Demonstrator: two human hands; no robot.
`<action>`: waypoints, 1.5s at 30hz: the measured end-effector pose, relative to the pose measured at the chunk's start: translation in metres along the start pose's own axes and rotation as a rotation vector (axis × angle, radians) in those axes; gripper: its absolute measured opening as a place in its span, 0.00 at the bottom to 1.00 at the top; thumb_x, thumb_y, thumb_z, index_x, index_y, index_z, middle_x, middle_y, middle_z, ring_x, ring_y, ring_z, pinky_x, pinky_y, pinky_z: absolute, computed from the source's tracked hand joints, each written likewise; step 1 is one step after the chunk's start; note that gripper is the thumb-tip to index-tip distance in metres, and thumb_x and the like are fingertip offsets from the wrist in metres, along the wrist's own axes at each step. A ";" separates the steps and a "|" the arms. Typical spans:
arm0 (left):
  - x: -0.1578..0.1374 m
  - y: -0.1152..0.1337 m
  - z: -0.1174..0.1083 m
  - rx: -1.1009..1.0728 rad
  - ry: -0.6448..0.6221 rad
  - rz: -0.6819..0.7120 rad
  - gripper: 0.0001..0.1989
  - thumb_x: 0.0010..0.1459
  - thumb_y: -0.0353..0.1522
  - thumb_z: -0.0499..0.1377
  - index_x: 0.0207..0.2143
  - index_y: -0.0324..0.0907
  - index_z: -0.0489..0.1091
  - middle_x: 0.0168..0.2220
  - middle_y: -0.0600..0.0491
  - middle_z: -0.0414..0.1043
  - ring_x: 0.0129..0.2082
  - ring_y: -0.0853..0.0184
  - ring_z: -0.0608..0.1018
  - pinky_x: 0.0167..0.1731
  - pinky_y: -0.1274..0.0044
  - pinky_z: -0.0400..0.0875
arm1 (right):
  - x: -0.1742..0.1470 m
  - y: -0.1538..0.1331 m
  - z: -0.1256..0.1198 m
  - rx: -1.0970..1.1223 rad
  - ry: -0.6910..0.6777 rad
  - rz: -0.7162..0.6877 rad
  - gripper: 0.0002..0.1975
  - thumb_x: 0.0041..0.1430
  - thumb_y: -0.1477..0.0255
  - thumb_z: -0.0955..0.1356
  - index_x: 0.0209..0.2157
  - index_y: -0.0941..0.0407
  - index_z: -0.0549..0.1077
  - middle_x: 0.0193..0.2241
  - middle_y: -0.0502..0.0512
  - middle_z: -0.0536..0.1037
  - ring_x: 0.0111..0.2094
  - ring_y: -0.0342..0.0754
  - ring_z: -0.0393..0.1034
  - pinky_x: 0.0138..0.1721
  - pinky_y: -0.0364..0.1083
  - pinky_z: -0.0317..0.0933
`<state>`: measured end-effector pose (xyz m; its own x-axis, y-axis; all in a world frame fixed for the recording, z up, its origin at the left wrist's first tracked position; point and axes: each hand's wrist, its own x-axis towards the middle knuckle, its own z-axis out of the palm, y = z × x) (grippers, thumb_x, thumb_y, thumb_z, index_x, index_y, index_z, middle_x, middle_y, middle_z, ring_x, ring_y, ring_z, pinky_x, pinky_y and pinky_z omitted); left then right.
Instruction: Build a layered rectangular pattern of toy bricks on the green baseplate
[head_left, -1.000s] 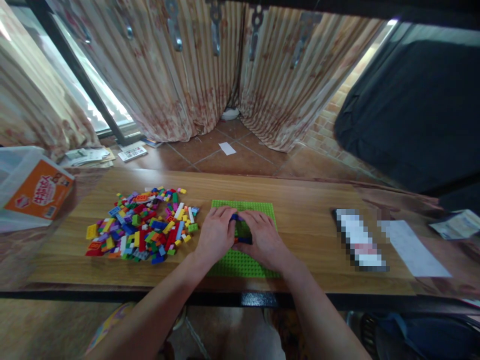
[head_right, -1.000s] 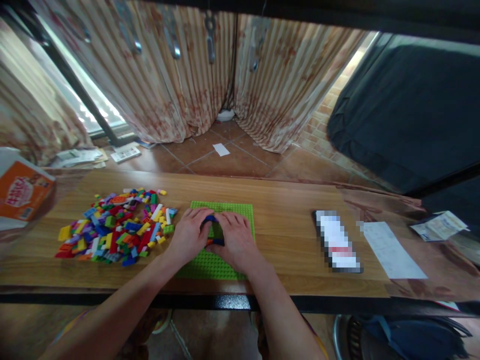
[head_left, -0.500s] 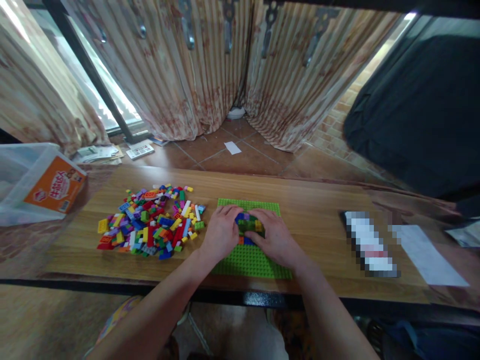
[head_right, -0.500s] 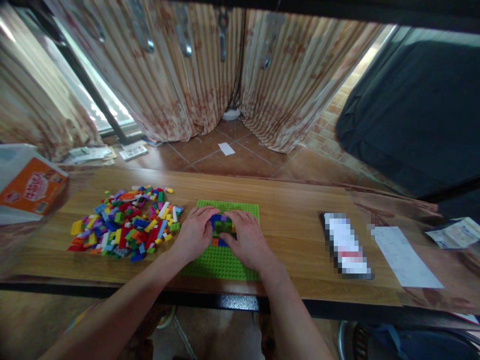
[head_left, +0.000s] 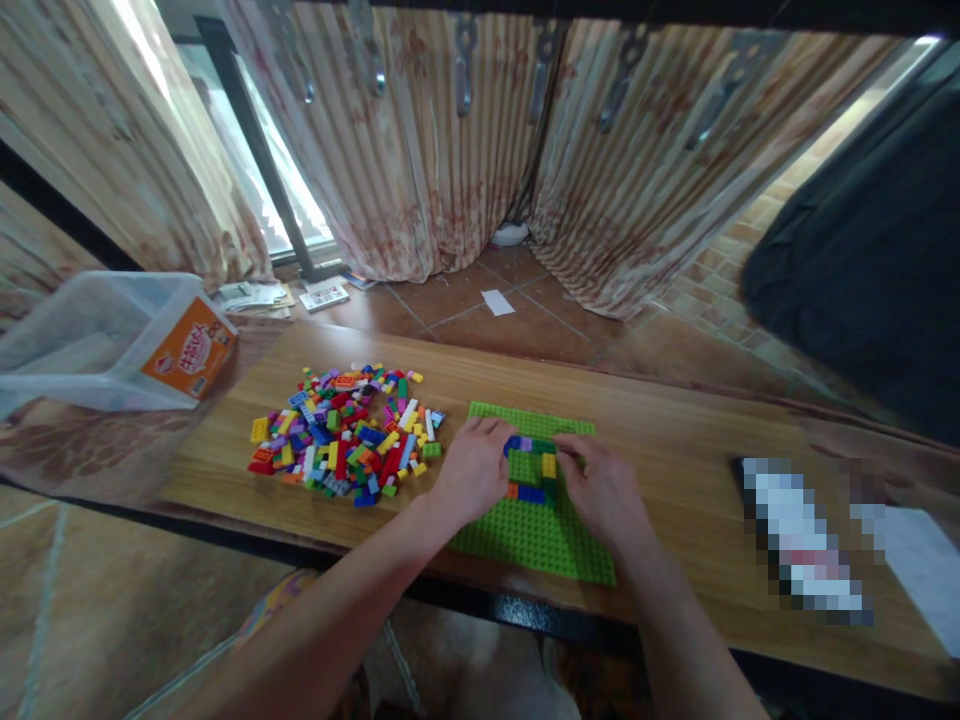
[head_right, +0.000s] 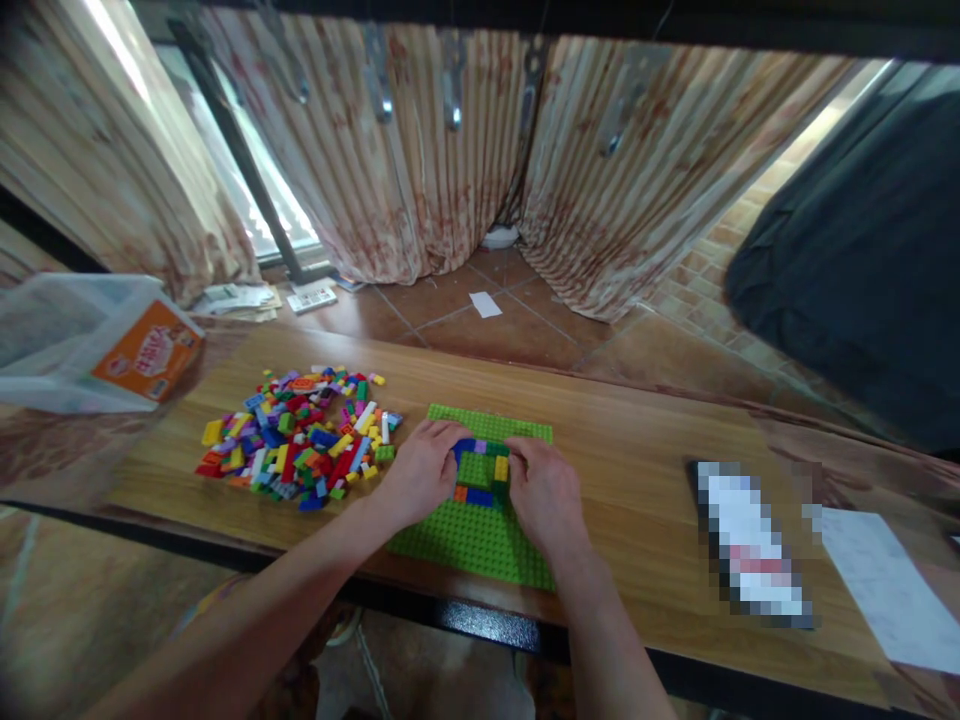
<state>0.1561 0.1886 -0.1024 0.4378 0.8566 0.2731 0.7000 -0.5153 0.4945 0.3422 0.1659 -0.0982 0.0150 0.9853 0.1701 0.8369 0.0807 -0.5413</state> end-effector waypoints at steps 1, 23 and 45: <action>0.000 0.000 0.000 0.002 -0.007 0.008 0.18 0.55 0.21 0.50 0.46 0.35 0.71 0.44 0.46 0.75 0.47 0.59 0.73 0.53 0.65 0.69 | 0.000 0.000 0.000 -0.009 -0.003 0.005 0.15 0.60 0.73 0.61 0.41 0.56 0.78 0.42 0.60 0.81 0.42 0.54 0.76 0.47 0.55 0.67; 0.006 -0.006 -0.012 -0.255 -0.068 -0.270 0.21 0.52 0.21 0.56 0.49 0.37 0.71 0.46 0.47 0.77 0.39 0.64 0.79 0.45 0.72 0.75 | 0.006 0.007 0.003 0.204 -0.046 0.232 0.13 0.53 0.70 0.66 0.39 0.56 0.79 0.34 0.57 0.82 0.35 0.50 0.77 0.42 0.49 0.67; 0.006 -0.003 -0.011 -0.191 -0.066 -0.220 0.17 0.52 0.22 0.54 0.43 0.38 0.75 0.40 0.48 0.76 0.37 0.64 0.77 0.44 0.72 0.74 | 0.018 0.021 0.002 0.397 -0.129 0.292 0.16 0.44 0.64 0.69 0.34 0.58 0.79 0.22 0.50 0.76 0.24 0.45 0.68 0.29 0.46 0.59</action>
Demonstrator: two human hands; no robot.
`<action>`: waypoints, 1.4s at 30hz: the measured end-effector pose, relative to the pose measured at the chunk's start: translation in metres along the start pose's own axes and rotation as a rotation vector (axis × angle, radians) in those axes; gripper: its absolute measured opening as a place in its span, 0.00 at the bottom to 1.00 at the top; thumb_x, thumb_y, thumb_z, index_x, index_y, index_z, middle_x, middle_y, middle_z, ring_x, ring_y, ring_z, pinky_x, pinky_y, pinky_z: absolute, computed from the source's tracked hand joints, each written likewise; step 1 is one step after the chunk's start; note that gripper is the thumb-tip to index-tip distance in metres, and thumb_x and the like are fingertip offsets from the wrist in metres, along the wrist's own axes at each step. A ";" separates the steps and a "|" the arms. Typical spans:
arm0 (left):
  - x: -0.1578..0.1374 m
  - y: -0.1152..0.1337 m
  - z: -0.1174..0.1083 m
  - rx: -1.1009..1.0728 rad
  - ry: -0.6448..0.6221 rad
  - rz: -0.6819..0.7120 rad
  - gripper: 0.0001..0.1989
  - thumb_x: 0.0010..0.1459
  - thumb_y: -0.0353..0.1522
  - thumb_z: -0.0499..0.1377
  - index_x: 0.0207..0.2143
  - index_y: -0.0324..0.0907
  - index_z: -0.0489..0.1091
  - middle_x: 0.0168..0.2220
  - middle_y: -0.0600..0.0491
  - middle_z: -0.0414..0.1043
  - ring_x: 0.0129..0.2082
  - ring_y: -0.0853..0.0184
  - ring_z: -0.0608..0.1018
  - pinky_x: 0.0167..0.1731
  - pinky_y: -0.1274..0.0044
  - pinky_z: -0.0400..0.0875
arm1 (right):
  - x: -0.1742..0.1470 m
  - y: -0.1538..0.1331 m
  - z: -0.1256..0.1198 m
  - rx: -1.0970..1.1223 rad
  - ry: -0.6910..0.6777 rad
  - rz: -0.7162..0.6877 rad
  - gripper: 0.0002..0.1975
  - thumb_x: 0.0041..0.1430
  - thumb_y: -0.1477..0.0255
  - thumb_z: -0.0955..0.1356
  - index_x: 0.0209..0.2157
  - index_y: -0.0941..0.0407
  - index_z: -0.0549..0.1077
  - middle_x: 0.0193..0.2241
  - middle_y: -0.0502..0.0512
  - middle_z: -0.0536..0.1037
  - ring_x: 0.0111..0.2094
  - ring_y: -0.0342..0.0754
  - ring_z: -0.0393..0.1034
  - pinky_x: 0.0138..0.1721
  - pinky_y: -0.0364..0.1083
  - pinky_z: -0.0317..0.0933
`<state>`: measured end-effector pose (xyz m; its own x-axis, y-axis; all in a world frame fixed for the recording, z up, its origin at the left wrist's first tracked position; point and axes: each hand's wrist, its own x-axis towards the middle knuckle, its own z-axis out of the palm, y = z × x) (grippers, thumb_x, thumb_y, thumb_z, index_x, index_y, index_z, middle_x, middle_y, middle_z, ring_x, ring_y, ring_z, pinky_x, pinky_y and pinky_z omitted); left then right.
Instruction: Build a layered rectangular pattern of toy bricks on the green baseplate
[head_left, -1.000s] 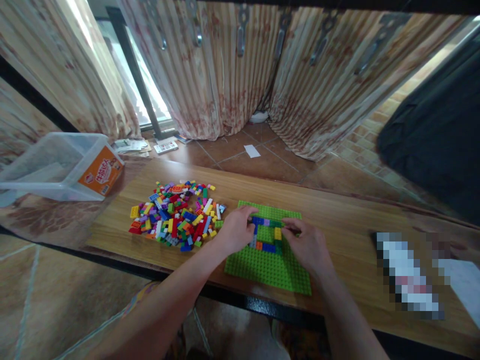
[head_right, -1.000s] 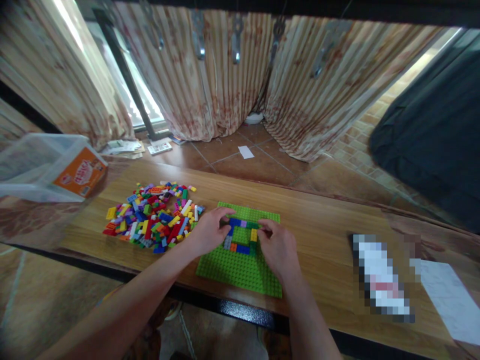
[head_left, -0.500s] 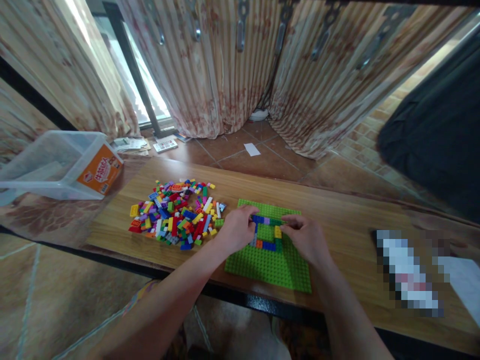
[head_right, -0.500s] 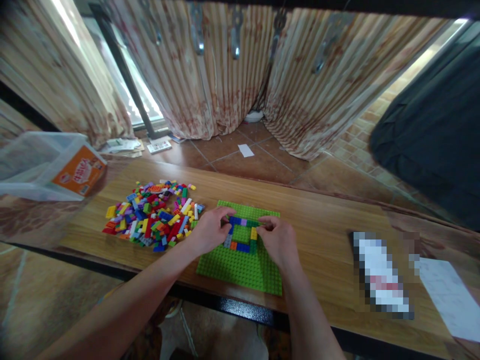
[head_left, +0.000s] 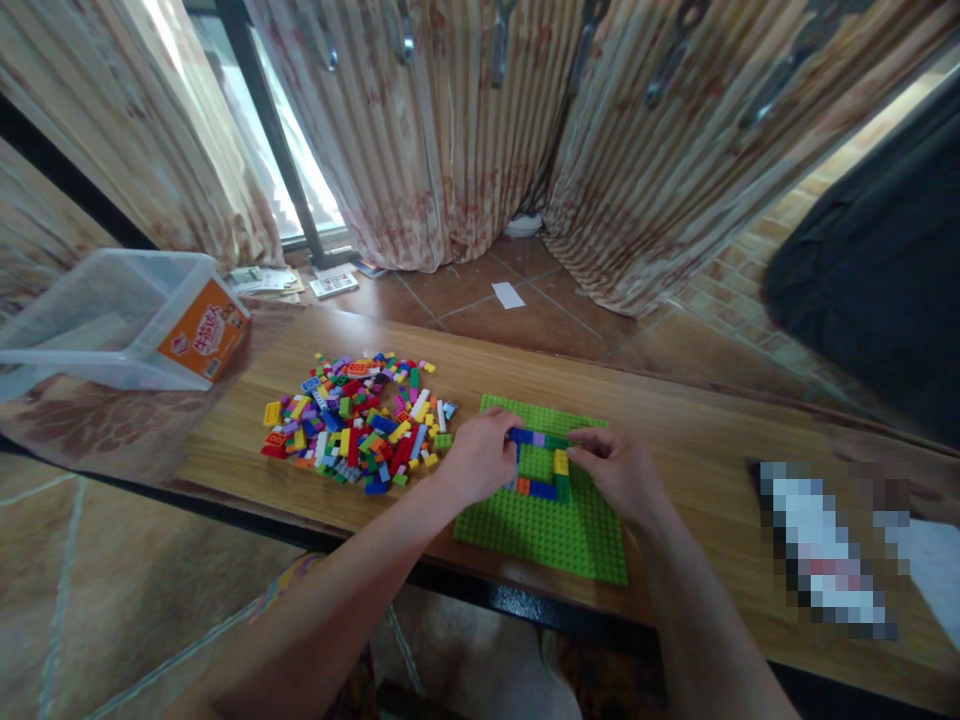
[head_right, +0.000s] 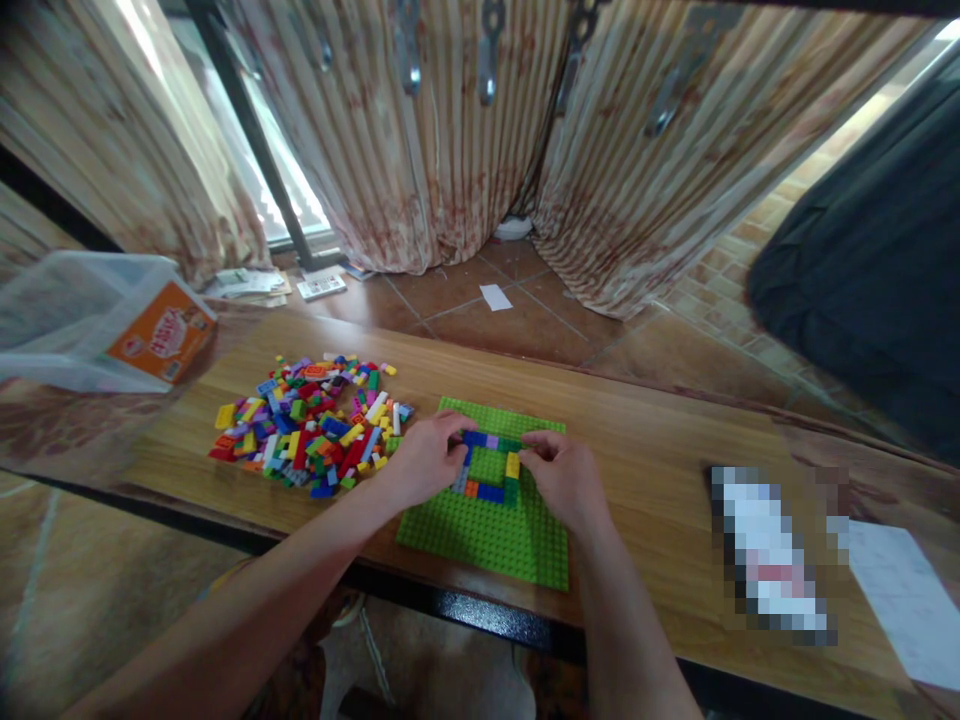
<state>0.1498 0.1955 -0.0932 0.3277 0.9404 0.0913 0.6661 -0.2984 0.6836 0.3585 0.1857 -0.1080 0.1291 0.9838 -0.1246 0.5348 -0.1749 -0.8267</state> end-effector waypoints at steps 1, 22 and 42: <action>0.000 0.000 0.000 0.004 0.003 0.002 0.16 0.52 0.22 0.54 0.43 0.38 0.75 0.40 0.48 0.76 0.38 0.64 0.77 0.45 0.71 0.74 | 0.000 0.000 0.000 -0.001 0.000 -0.004 0.16 0.44 0.64 0.69 0.34 0.58 0.79 0.22 0.50 0.76 0.24 0.45 0.67 0.29 0.46 0.58; -0.001 0.002 0.000 0.019 0.002 0.007 0.15 0.53 0.22 0.54 0.41 0.38 0.75 0.40 0.48 0.75 0.39 0.63 0.77 0.46 0.72 0.73 | 0.004 -0.001 0.003 0.091 0.031 0.096 0.17 0.41 0.68 0.70 0.37 0.59 0.77 0.19 0.48 0.74 0.21 0.43 0.65 0.25 0.44 0.57; -0.001 0.000 0.000 0.020 -0.005 0.026 0.15 0.54 0.22 0.53 0.42 0.39 0.74 0.42 0.48 0.75 0.42 0.63 0.77 0.48 0.70 0.72 | 0.007 0.003 0.005 -0.031 0.052 0.061 0.27 0.46 0.72 0.70 0.51 0.60 0.70 0.23 0.49 0.78 0.25 0.45 0.71 0.29 0.44 0.61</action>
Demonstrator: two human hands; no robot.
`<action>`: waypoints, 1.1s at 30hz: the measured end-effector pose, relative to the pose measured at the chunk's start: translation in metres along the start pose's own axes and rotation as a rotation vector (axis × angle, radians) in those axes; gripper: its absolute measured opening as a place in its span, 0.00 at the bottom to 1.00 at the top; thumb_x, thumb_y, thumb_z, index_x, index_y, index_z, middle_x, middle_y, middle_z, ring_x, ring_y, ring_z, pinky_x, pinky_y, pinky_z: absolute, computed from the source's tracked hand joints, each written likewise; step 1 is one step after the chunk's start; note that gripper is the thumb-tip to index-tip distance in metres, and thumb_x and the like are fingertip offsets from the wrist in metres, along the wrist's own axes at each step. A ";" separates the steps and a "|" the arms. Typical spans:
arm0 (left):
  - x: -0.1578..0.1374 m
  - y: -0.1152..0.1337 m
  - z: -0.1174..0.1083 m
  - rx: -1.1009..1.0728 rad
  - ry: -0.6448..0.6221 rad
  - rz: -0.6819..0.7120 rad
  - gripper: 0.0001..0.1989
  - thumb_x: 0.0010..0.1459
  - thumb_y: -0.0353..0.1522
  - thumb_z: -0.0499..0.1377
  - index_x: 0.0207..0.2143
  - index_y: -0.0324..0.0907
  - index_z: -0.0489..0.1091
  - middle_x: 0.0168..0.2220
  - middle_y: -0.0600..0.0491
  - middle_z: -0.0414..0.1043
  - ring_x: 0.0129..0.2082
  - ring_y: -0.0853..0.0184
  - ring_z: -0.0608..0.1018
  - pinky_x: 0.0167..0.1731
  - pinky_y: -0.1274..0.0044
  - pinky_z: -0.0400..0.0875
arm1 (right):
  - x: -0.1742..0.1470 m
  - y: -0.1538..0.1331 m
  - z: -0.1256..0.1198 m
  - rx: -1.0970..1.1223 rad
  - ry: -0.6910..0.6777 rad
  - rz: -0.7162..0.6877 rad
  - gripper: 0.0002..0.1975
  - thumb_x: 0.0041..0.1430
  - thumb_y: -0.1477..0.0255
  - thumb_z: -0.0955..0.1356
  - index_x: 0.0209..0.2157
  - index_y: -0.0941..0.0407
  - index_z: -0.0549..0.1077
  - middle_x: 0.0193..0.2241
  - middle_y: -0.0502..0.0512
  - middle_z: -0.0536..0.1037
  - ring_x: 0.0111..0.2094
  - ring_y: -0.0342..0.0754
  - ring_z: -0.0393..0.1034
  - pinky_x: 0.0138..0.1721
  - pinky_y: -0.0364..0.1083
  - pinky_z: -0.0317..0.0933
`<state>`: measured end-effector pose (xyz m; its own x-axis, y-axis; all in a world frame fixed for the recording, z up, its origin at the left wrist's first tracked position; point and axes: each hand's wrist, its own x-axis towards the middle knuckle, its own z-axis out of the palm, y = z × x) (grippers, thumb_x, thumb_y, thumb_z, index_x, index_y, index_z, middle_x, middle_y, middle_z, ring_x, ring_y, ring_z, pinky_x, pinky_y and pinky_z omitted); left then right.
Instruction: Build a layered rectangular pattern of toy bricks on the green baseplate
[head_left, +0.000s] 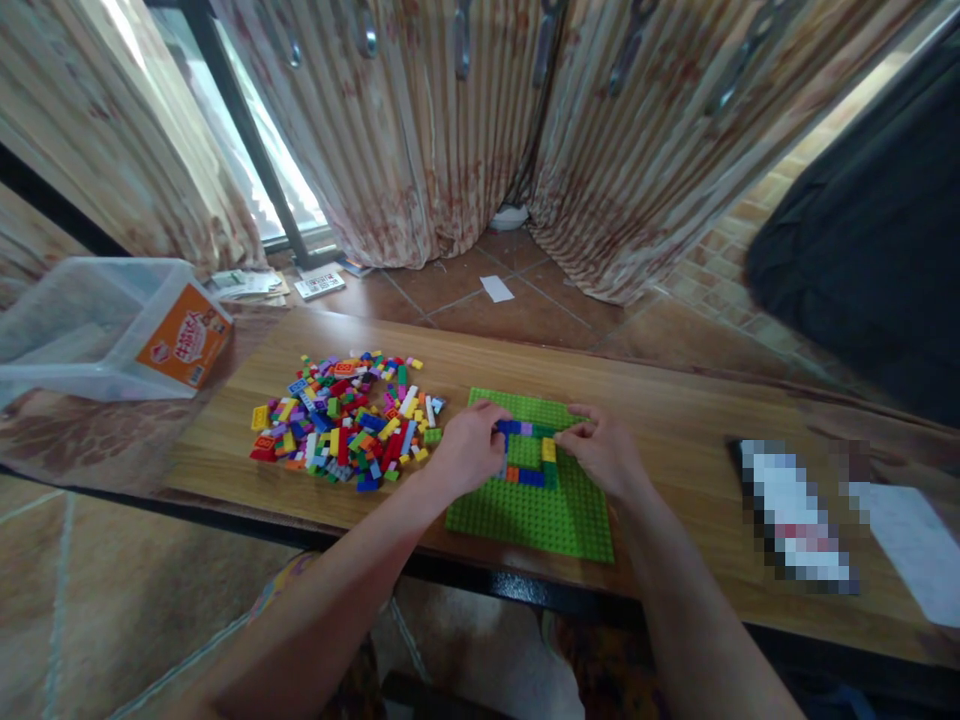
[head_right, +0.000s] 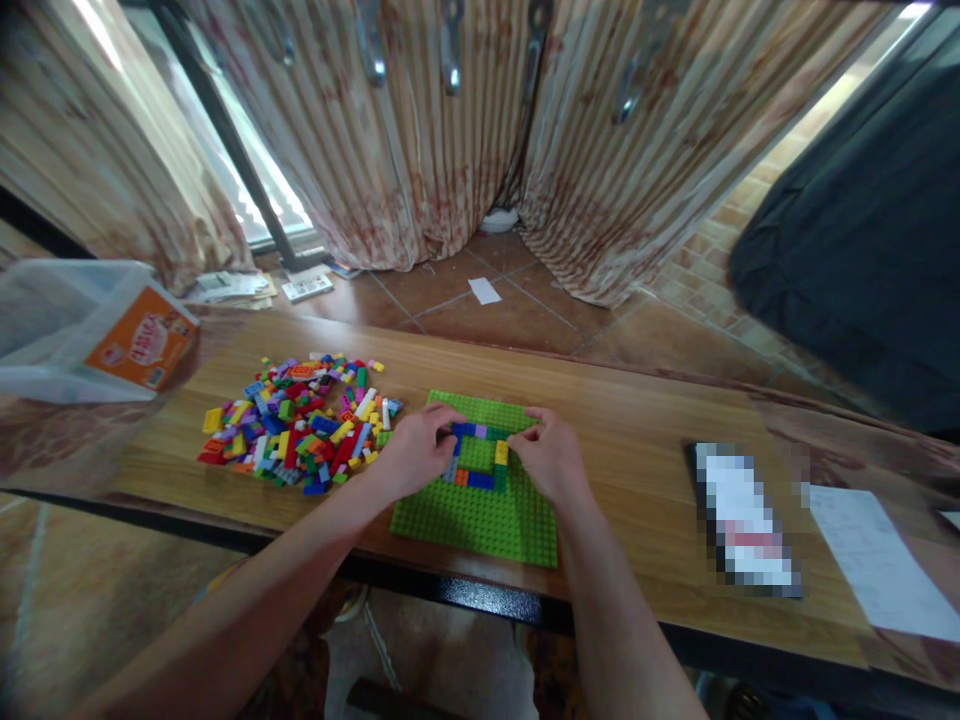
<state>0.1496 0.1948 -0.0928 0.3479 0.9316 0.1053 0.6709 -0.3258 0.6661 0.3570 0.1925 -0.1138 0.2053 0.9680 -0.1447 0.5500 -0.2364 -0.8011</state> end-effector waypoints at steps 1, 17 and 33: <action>0.000 0.000 0.000 0.002 -0.004 0.000 0.15 0.54 0.23 0.53 0.42 0.39 0.74 0.42 0.48 0.75 0.42 0.63 0.77 0.48 0.70 0.72 | -0.001 0.000 0.000 -0.006 -0.007 -0.003 0.27 0.46 0.71 0.69 0.51 0.60 0.70 0.23 0.49 0.78 0.26 0.45 0.71 0.30 0.44 0.61; -0.001 -0.001 0.000 0.013 0.004 0.022 0.15 0.54 0.23 0.53 0.41 0.39 0.74 0.41 0.48 0.75 0.41 0.63 0.77 0.46 0.71 0.73 | -0.010 -0.010 0.003 -0.244 0.019 -0.054 0.25 0.54 0.61 0.68 0.52 0.58 0.70 0.28 0.52 0.79 0.30 0.48 0.73 0.32 0.46 0.60; -0.001 -0.002 0.001 -0.023 -0.020 0.001 0.11 0.56 0.26 0.58 0.43 0.38 0.73 0.42 0.48 0.74 0.42 0.62 0.76 0.47 0.70 0.72 | -0.016 -0.015 0.004 -0.275 0.012 -0.087 0.17 0.56 0.62 0.68 0.44 0.55 0.76 0.29 0.53 0.80 0.30 0.48 0.74 0.34 0.47 0.62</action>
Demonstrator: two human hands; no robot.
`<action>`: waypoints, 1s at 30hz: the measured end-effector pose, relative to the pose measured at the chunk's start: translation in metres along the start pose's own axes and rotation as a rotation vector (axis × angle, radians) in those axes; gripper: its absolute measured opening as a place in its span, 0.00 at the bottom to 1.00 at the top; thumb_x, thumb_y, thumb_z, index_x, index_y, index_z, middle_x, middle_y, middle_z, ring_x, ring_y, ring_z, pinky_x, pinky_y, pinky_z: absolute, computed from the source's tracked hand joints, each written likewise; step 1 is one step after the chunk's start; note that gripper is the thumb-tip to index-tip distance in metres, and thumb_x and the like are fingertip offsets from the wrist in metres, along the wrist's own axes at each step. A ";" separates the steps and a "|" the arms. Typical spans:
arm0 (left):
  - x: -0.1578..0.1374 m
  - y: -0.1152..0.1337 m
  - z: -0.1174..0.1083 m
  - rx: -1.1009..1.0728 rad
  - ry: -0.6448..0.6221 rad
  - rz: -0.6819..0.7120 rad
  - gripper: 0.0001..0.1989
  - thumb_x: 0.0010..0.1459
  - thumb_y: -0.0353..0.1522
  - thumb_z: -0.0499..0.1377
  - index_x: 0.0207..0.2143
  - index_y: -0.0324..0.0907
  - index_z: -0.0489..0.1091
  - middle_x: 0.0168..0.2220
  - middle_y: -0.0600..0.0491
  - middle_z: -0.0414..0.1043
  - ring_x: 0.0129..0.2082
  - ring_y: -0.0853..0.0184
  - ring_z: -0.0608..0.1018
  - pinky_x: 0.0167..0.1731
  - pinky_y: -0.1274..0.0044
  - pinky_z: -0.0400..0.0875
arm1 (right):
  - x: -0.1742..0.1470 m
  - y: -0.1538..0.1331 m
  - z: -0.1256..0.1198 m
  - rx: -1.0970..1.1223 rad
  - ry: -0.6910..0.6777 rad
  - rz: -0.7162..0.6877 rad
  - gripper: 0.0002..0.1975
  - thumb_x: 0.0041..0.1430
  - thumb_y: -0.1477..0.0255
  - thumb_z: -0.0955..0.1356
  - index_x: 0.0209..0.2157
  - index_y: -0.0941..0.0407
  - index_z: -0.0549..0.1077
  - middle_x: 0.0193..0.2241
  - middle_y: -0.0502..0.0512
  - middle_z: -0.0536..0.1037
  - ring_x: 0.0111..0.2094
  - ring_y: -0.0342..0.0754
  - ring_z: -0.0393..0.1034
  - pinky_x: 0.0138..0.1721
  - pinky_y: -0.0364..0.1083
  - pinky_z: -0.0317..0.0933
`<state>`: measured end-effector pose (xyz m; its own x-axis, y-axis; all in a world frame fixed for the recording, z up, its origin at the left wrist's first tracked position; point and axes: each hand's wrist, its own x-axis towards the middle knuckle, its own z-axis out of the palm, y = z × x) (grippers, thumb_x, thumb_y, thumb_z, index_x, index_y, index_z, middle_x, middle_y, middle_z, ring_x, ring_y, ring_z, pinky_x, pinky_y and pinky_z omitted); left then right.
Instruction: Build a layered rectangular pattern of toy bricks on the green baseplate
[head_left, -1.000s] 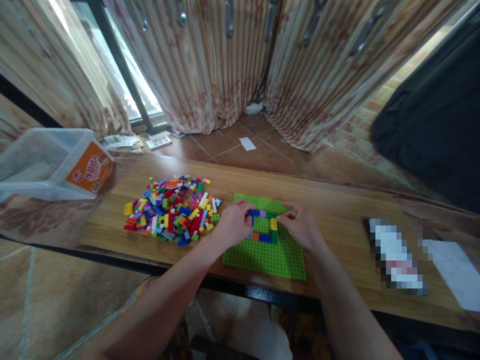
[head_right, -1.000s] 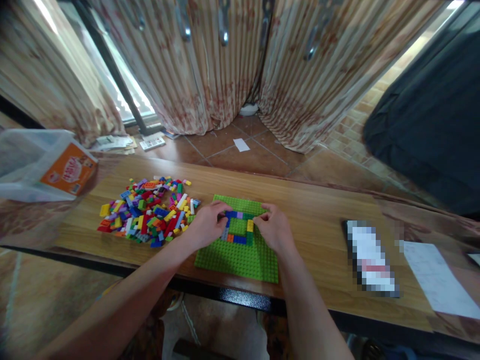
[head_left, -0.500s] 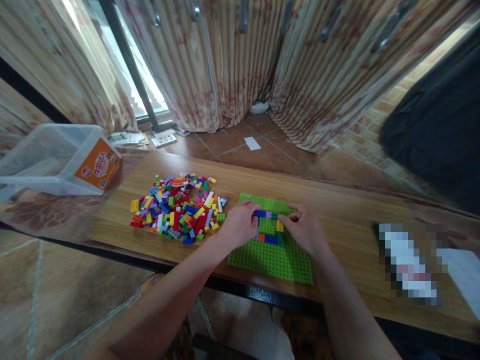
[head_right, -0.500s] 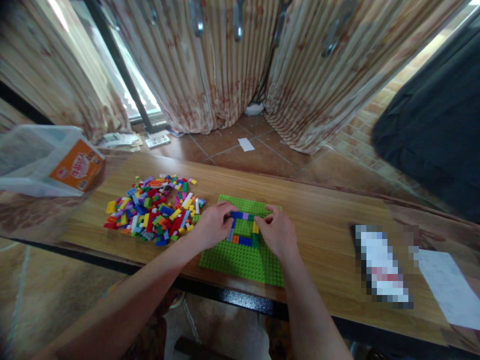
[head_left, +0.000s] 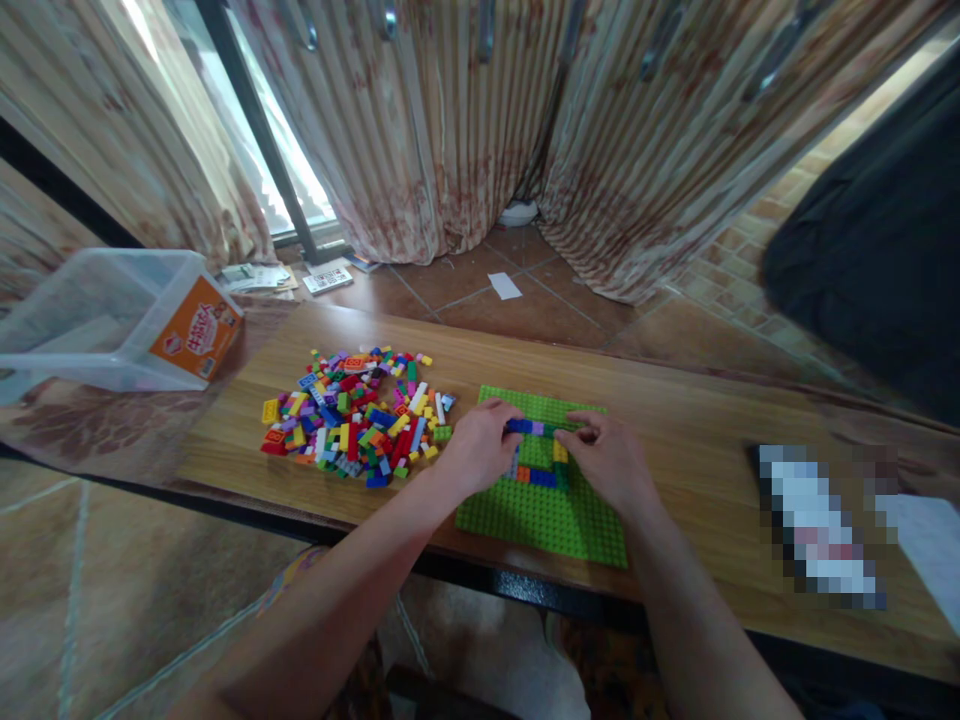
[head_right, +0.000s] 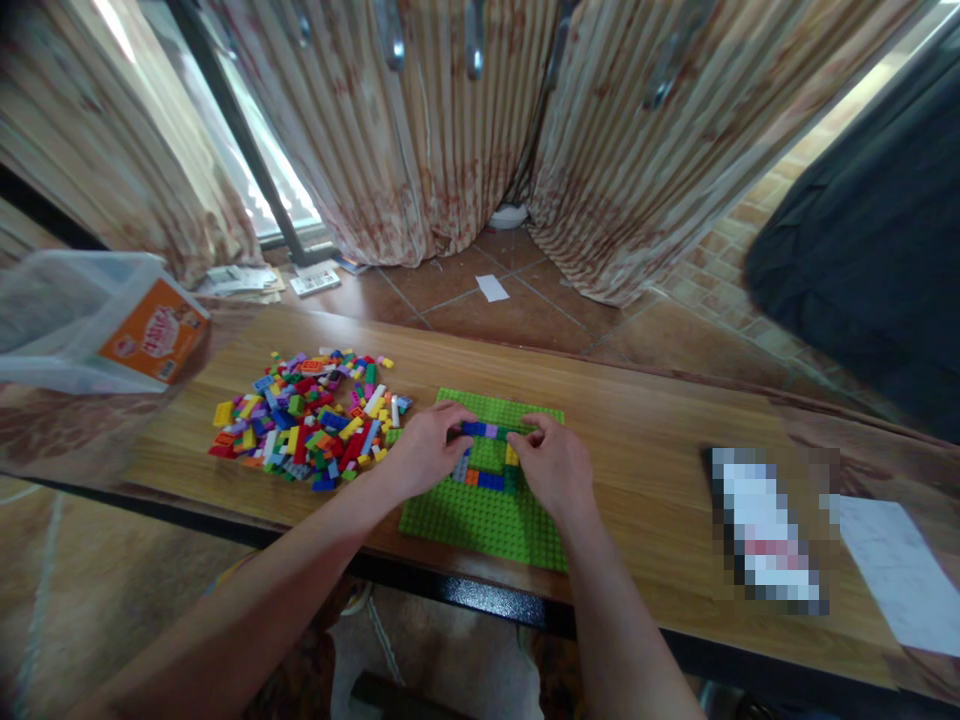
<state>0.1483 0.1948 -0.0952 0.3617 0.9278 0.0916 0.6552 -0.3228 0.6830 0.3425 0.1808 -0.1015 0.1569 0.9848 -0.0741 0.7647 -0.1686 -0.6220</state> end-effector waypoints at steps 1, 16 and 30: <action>0.000 0.000 0.000 -0.004 -0.001 0.002 0.11 0.56 0.26 0.58 0.43 0.38 0.73 0.42 0.48 0.74 0.42 0.62 0.76 0.47 0.70 0.72 | 0.000 0.000 0.000 -0.002 0.003 -0.002 0.16 0.56 0.62 0.68 0.44 0.55 0.76 0.29 0.53 0.80 0.31 0.48 0.74 0.34 0.47 0.63; 0.003 -0.007 -0.016 -0.082 -0.191 0.079 0.21 0.48 0.27 0.65 0.46 0.37 0.70 0.46 0.46 0.70 0.44 0.62 0.75 0.48 0.69 0.71 | -0.001 -0.001 -0.001 -0.042 0.004 -0.013 0.14 0.57 0.63 0.67 0.41 0.53 0.79 0.31 0.53 0.81 0.32 0.49 0.75 0.38 0.48 0.64; 0.002 -0.010 -0.019 -0.116 -0.249 0.109 0.32 0.42 0.31 0.72 0.51 0.36 0.67 0.50 0.43 0.68 0.51 0.56 0.72 0.53 0.64 0.68 | -0.001 -0.002 -0.002 -0.037 -0.003 0.004 0.14 0.56 0.63 0.67 0.41 0.53 0.79 0.30 0.53 0.81 0.31 0.48 0.74 0.35 0.47 0.63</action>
<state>0.1298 0.2037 -0.0878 0.5869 0.8097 -0.0024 0.5285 -0.3808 0.7587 0.3421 0.1804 -0.0992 0.1578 0.9843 -0.0786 0.7868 -0.1734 -0.5923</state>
